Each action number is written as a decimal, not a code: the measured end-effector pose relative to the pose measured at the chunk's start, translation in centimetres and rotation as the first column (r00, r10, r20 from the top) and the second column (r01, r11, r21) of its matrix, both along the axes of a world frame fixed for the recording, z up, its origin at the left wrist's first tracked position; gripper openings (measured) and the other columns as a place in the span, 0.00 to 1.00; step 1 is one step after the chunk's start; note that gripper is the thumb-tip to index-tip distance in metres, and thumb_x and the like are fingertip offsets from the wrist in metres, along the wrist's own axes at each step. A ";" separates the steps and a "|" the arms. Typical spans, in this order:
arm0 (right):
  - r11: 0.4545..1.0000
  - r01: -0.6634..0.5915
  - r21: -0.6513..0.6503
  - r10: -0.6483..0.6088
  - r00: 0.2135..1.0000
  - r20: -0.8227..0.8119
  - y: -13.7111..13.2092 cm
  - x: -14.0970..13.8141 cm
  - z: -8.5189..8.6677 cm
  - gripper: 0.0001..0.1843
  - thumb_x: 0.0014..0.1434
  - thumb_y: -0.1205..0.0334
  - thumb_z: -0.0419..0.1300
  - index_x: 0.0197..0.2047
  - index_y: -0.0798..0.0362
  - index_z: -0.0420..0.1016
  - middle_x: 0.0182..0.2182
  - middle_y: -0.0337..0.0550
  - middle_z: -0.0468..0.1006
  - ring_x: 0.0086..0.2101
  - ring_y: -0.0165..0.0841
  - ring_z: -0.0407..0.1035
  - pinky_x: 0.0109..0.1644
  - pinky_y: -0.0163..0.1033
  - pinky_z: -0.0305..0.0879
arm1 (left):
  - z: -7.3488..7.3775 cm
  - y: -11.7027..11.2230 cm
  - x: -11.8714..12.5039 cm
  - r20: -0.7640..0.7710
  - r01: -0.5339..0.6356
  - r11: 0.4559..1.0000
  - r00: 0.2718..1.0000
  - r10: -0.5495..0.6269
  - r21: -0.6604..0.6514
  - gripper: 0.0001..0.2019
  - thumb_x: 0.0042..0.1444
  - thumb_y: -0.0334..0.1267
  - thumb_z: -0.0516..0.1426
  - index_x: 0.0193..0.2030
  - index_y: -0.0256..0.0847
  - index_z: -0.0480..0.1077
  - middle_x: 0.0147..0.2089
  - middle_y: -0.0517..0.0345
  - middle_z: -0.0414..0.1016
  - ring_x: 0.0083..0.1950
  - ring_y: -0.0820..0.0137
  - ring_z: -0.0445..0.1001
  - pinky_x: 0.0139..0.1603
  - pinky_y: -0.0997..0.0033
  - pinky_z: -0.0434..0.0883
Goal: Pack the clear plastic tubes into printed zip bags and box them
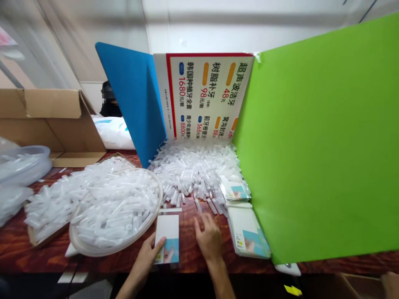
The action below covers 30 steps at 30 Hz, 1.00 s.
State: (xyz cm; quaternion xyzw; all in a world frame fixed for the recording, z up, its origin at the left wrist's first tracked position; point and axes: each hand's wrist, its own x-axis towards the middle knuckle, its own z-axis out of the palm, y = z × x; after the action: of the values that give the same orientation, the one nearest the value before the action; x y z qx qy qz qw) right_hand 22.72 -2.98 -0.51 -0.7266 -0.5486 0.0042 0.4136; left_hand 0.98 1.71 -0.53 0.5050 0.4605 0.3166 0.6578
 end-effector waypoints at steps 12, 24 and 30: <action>0.906 -0.423 0.025 0.371 0.764 -0.527 1.4 1.2 1.4 0.15 0.65 0.49 0.59 0.43 0.51 0.80 0.42 0.48 0.81 0.45 0.41 0.76 0.50 0.42 0.73 | 1.9 -0.8 -4.3 0.258 0.343 0.922 0.921 -0.292 -0.182 0.26 0.48 0.55 0.70 0.42 0.32 0.78 0.34 0.53 0.78 0.29 0.73 0.70 0.30 0.78 0.63; 0.798 -0.596 -0.091 0.391 0.626 -0.674 1.3 -3.7 1.4 0.26 0.49 0.37 0.69 0.24 0.55 0.80 0.26 0.42 0.78 0.28 0.36 0.72 0.32 0.37 0.68 | 2.6 -0.2 -4.5 0.206 0.533 0.822 0.843 -0.497 -0.201 0.33 0.45 0.59 0.69 0.50 0.34 0.79 0.39 0.53 0.80 0.35 0.69 0.71 0.35 0.77 0.64; 0.963 -0.218 -0.157 0.121 0.875 -0.468 7.9 -3.5 1.4 0.15 0.62 0.50 0.60 0.35 0.54 0.75 0.35 0.51 0.79 0.40 0.43 0.72 0.47 0.44 0.65 | 3.0 -0.7 -5.6 0.227 0.350 0.922 0.924 -0.309 -0.168 0.34 0.48 0.59 0.68 0.54 0.34 0.76 0.39 0.51 0.79 0.33 0.68 0.72 0.34 0.74 0.68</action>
State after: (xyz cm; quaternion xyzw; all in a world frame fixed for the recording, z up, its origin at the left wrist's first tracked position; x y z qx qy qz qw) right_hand 19.20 4.94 0.89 -0.6929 -0.4953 0.2667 0.4511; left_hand -4.61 0.99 2.44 0.4712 0.3318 0.1999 0.7924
